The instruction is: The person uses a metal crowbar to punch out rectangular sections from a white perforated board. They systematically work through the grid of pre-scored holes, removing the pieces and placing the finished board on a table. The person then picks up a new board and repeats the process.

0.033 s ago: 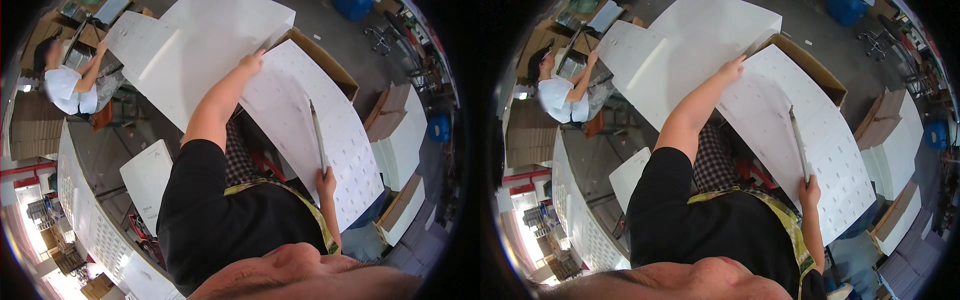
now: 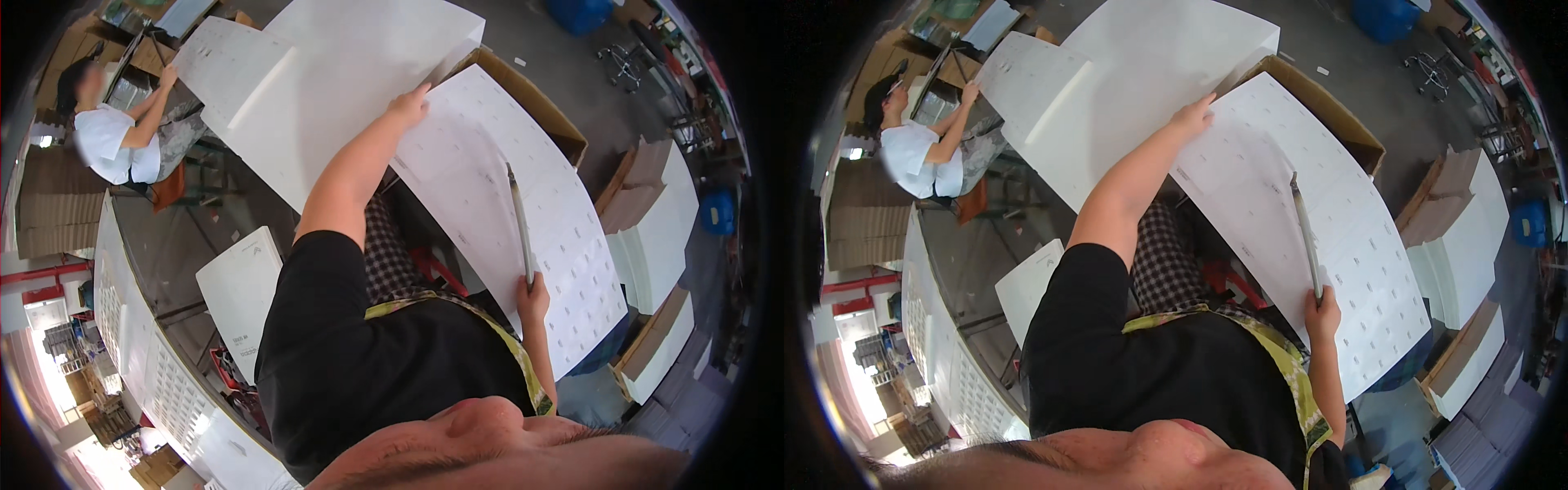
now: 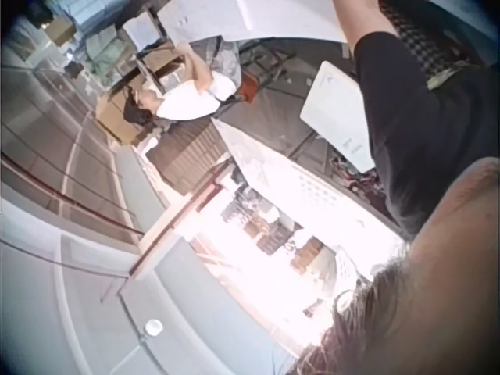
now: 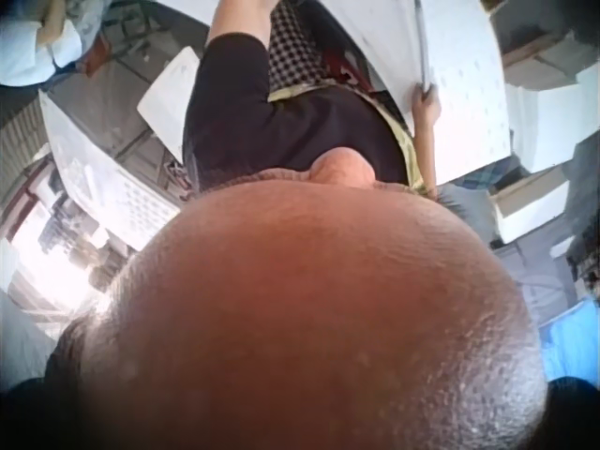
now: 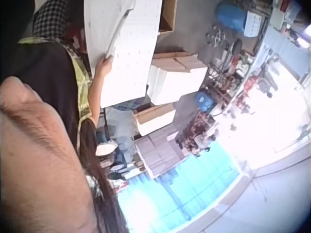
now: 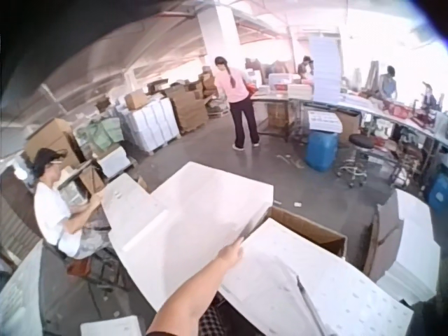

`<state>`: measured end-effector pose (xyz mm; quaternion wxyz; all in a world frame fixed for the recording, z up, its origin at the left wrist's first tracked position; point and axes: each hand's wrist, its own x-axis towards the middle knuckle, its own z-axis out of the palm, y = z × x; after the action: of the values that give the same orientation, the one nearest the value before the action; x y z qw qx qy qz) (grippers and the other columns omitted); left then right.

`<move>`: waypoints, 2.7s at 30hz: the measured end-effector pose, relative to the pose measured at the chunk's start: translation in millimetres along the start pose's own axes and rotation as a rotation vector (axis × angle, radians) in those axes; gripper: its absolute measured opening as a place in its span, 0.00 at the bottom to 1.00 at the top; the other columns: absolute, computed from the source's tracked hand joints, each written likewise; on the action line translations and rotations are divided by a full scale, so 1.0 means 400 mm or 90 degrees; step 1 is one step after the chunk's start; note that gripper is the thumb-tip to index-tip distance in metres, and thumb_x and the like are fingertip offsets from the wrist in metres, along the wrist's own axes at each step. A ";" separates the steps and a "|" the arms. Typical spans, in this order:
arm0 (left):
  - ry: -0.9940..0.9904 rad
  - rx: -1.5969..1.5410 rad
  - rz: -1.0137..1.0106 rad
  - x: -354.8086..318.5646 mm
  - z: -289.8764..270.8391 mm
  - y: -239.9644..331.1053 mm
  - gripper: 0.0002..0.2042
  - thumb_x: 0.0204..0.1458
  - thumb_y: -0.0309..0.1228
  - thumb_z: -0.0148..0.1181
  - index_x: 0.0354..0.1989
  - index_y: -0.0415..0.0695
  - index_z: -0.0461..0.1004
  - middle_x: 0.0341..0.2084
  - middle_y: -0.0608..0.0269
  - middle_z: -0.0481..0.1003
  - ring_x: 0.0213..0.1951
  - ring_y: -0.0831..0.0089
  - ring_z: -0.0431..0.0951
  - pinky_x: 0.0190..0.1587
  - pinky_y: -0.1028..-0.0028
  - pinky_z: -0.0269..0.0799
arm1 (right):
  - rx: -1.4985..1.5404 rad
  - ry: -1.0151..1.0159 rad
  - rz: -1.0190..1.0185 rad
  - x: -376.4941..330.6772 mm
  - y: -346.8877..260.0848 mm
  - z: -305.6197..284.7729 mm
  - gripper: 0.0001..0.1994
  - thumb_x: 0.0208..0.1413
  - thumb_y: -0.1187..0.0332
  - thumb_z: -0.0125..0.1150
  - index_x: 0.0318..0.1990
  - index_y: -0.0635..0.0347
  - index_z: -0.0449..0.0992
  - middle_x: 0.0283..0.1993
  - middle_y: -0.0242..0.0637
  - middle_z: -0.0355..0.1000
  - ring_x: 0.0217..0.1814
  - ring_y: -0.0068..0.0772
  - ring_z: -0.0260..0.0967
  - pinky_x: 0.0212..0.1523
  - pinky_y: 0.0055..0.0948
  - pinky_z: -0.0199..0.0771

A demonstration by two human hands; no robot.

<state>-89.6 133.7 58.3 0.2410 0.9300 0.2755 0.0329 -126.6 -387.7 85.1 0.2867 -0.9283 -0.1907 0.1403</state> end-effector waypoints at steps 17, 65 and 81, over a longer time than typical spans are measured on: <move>0.399 -0.668 -0.385 -0.371 0.179 0.045 0.21 0.52 0.42 0.60 0.42 0.36 0.65 0.35 0.41 0.76 0.40 0.48 0.77 0.41 0.58 0.71 | -0.071 0.033 -0.054 0.008 0.018 0.027 0.12 0.58 0.60 0.55 0.36 0.61 0.68 0.27 0.50 0.69 0.28 0.54 0.67 0.30 0.41 0.67; 0.174 -0.991 -0.432 -0.511 0.213 0.245 0.24 0.57 0.35 0.56 0.59 0.38 0.59 0.55 0.57 0.67 0.55 0.64 0.67 0.56 0.64 0.65 | 0.328 -0.101 0.011 -0.092 -0.030 -0.090 0.11 0.64 0.64 0.43 0.41 0.63 0.66 0.22 0.35 0.64 0.21 0.26 0.59 0.24 0.29 0.62; 0.196 -1.007 -0.364 -0.491 0.267 0.226 0.23 0.57 0.33 0.56 0.57 0.33 0.58 0.53 0.54 0.67 0.54 0.65 0.69 0.55 0.66 0.67 | 0.104 -0.041 -0.042 -0.080 -0.044 -0.052 0.10 0.64 0.64 0.42 0.38 0.61 0.62 0.20 0.43 0.64 0.20 0.38 0.61 0.23 0.36 0.61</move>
<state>-190.1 -82.0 20.3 0.7782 0.3683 0.4251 0.2794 -152.1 -398.0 116.7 0.3596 -0.8901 -0.2179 0.1759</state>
